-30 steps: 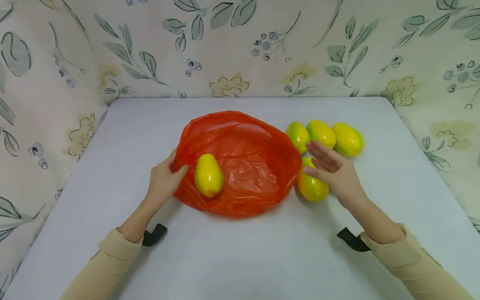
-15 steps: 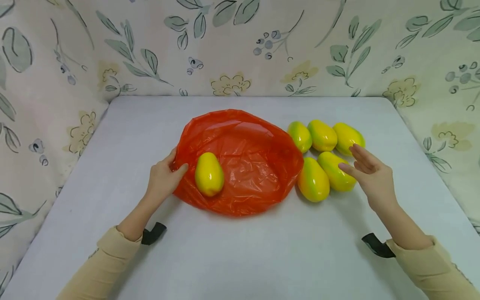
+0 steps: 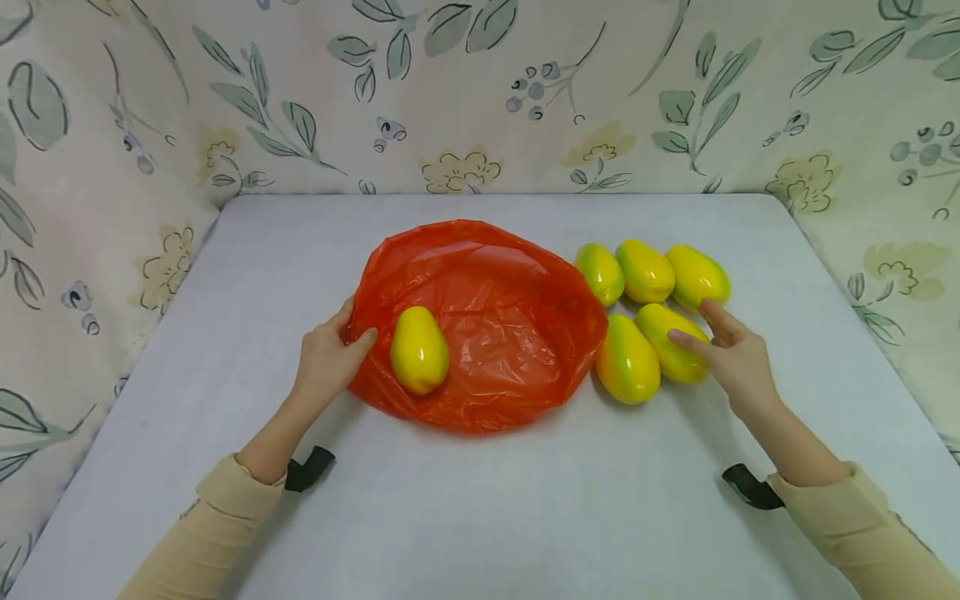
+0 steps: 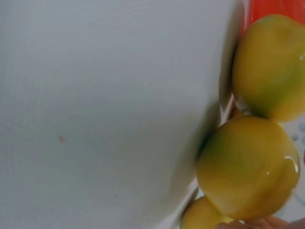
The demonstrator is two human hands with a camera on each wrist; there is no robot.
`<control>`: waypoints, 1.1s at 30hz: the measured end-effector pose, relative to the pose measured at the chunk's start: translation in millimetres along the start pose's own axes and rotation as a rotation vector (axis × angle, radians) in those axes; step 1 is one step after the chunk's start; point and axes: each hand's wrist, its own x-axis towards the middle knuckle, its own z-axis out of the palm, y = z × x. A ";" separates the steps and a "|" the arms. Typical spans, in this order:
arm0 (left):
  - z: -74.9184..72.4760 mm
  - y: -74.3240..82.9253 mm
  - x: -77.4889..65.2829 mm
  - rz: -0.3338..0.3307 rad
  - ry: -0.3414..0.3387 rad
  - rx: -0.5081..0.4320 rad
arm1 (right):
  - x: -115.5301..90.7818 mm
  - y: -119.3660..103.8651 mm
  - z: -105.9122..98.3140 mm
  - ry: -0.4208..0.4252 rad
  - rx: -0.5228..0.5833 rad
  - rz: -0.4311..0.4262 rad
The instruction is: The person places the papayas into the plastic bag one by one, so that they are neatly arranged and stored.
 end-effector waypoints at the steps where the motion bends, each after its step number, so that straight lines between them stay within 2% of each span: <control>1: 0.0 0.0 -0.1 0.001 0.001 -0.001 | 0.5 0.6 0.7 -0.012 -0.006 -0.002; 13: 0.3 3.2 -0.3 0.001 -0.002 -0.004 | 1.9 6.8 3.6 -0.054 -0.072 0.025; 20: 1.1 3.1 -0.3 -0.008 -0.003 -0.002 | 3.6 10.9 3.8 -0.094 -0.099 0.082; 33: 0.3 5.4 -0.8 -0.019 -0.011 -0.007 | 2.4 11.5 4.0 -0.084 -0.104 0.088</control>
